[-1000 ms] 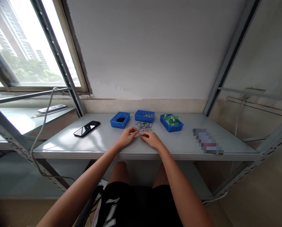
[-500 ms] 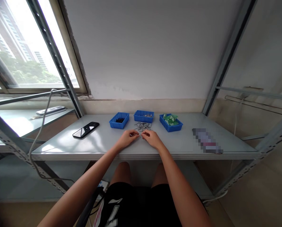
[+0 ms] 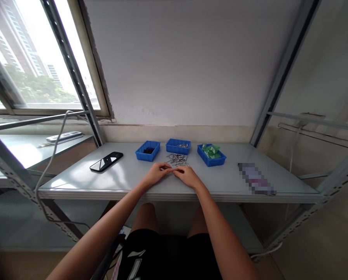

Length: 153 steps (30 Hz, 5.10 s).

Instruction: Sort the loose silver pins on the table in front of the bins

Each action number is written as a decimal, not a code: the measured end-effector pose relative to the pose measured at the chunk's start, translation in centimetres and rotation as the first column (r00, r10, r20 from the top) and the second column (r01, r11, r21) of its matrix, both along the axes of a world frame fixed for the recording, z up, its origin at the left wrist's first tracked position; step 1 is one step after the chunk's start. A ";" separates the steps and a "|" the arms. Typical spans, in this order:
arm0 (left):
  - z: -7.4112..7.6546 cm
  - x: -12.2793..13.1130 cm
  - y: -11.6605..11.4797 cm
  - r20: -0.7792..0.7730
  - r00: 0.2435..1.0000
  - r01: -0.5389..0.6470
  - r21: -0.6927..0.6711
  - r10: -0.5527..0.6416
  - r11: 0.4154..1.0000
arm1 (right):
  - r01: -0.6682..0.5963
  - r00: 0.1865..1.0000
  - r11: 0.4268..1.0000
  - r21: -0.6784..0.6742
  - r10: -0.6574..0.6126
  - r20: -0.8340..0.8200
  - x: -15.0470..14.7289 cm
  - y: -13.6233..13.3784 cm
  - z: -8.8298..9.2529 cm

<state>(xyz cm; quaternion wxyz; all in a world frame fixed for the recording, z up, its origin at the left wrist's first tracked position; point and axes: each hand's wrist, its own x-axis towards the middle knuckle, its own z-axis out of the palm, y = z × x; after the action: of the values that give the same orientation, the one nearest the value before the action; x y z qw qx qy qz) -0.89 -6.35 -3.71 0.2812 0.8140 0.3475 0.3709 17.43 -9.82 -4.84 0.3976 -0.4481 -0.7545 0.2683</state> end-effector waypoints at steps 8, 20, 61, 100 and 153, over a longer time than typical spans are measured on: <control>0.2 0.1 -0.1 0.022 0.999 0.029 -0.019 -0.029 0.999 | -0.001 0.999 1.000 0.002 0.001 0.041 -0.1 0.2 0.0; -0.2 0.2 0.0 0.012 0.998 -0.068 -0.036 0.068 0.997 | 0.121 0.991 0.993 0.004 -0.120 -0.052 0.1 0.5 -0.5; -0.4 0.2 0.0 -0.015 0.999 -0.034 -0.023 0.034 0.999 | 0.055 0.998 0.998 0.010 -0.055 -0.034 0.0 0.4 -0.5; -0.4 0.0 0.2 0.017 0.999 -0.031 0.015 0.031 0.999 | 0.119 0.988 0.993 -0.014 -0.120 -0.100 -0.1 1.0 -1.0; -0.5 0.0 0.6 0.000 0.988 -0.155 0.004 0.155 0.988 | 0.165 0.975 0.985 -0.050 -0.170 -0.141 0.0 0.6 -0.6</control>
<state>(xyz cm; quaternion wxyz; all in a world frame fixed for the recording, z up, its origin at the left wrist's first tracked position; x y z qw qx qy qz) -0.86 -5.75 -4.20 0.2497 0.7853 0.4089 0.3921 17.45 -9.25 -5.48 0.4639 -0.4969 -0.6779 0.2798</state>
